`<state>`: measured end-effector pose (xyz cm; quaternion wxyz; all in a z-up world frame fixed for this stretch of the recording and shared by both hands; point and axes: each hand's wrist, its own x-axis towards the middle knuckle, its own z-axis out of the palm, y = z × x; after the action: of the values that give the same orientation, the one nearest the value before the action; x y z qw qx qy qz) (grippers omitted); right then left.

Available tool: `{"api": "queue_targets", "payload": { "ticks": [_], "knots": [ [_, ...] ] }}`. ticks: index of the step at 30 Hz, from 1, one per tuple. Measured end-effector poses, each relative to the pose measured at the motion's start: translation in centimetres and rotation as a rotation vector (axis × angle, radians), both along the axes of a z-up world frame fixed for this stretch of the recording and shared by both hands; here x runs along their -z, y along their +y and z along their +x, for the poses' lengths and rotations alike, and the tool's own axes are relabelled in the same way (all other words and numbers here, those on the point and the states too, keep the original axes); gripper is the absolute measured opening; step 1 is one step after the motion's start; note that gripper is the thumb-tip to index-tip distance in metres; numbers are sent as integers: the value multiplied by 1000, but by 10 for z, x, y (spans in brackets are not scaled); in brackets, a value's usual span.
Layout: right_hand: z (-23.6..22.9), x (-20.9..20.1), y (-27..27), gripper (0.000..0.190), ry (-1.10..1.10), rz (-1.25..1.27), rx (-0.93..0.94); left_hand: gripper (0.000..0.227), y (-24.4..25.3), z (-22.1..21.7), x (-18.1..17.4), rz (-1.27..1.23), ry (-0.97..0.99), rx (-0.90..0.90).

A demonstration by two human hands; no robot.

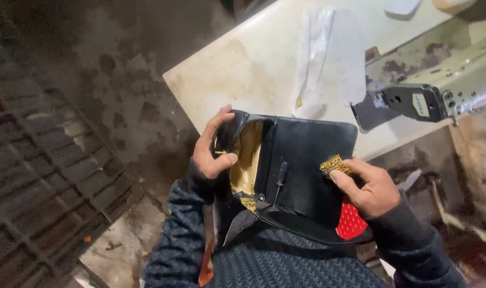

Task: The person attaches a gold-colored metal clasp to the handle of a black quilted handbag. They position the clasp over the handle, then use a screwdriver to tighten the screws and secure the hardware in place.

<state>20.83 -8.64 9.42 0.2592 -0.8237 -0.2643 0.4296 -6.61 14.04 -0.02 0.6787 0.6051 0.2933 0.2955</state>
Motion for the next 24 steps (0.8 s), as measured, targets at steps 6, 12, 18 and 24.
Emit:
{"api": "queue_targets", "payload": {
  "ticks": [6,12,18,24],
  "knots": [
    [-67,-21,10,9,-168,148,132,86,64,19,44,-135,-129,360],
    [-155,-45,66,29,-507,167,212,72,112,28,27,-70,131,587],
    [-188,-41,78,25,-347,146,544,50,99,22,-17,521,230,424],
    [-197,-44,89,26,-323,233,627,17,77,6,-62,397,209,413]
  ]
}}
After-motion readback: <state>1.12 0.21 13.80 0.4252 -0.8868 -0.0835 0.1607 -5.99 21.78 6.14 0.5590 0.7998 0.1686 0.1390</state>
